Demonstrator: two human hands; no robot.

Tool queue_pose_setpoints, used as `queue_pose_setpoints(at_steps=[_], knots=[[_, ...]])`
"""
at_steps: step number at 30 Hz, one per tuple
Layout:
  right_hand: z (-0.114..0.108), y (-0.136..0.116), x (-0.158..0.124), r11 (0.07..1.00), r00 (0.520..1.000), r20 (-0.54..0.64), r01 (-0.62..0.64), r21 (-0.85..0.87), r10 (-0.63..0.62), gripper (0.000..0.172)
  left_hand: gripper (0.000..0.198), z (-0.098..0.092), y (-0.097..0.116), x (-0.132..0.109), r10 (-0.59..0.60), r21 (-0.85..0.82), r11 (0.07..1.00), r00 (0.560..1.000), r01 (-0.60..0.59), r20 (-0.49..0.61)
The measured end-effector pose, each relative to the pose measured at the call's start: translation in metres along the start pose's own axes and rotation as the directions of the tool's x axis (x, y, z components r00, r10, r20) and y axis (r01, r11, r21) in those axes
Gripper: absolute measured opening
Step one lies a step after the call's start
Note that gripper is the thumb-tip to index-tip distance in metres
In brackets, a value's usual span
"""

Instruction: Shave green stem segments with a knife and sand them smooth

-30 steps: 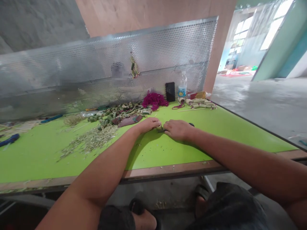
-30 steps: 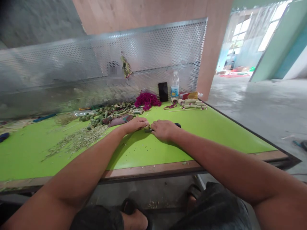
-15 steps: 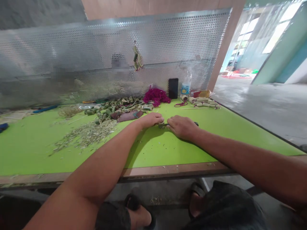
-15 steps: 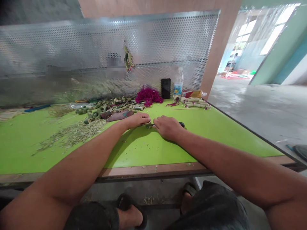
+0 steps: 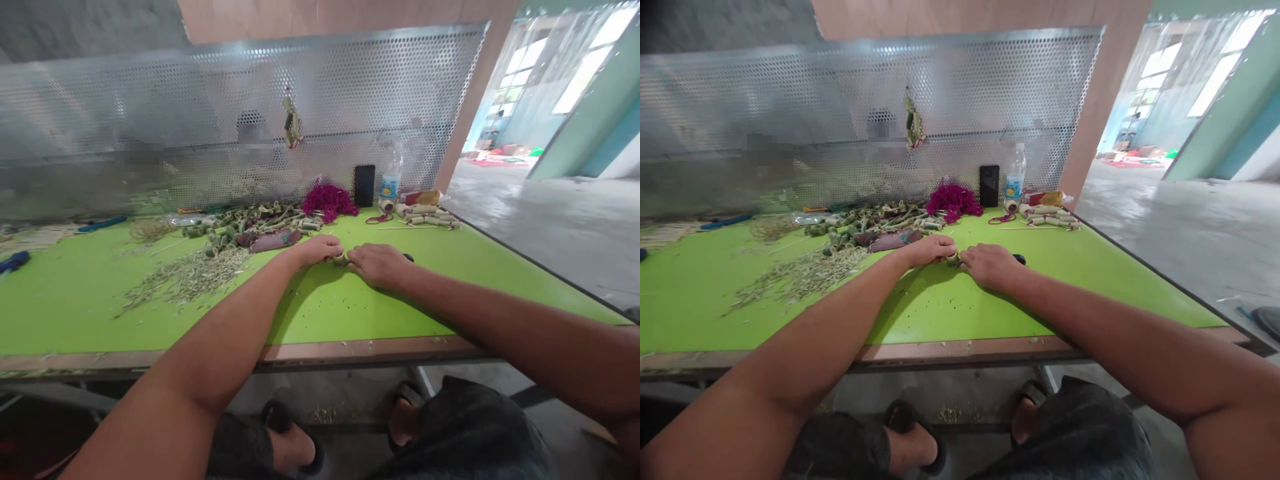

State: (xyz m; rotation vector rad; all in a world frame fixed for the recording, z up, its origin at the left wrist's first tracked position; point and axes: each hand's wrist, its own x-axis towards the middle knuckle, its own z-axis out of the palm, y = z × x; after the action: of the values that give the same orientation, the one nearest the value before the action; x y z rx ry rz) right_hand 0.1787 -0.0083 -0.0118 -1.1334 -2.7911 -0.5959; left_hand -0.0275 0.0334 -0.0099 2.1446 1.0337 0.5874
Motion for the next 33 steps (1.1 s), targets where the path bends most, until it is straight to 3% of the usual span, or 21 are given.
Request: queue_pose_setpoints(at_steps=[5,9,15,20,27,33], knots=[[0.001,-0.003,0.003,1.000,0.999,0.041,-0.020,0.010,0.019,0.033,0.034,0.001,0.002,0.003,-0.047,-0.027,0.999,0.999,0.046,-0.025],[0.000,-0.005,-0.002,1.000,1.000,-0.011,-0.013,0.002,0.013,0.034,0.036,0.003,0.004,0.003,-0.058,-0.034,0.998,0.998,0.058,-0.023],[-0.005,-0.006,-0.009,0.991,0.987,-0.085,-0.135,0.015,0.136,0.035,0.035,0.005,0.004,0.000,-0.005,0.034,0.999,0.998,0.007,-0.063],[-0.003,-0.006,-0.008,0.993,0.986,-0.123,-0.115,-0.004,0.114,0.033,0.033,0.003,0.002,0.003,-0.019,0.020,1.000,0.999,0.020,-0.044],[0.001,-0.004,-0.006,0.998,0.996,-0.069,-0.064,-0.027,0.062,0.031,0.031,-0.003,0.005,0.001,0.030,0.092,0.995,0.999,-0.031,0.014],[0.001,-0.003,0.001,0.999,0.999,0.018,-0.031,0.011,0.031,0.032,0.030,-0.001,0.006,-0.001,0.023,0.074,0.997,1.000,-0.022,-0.010]])
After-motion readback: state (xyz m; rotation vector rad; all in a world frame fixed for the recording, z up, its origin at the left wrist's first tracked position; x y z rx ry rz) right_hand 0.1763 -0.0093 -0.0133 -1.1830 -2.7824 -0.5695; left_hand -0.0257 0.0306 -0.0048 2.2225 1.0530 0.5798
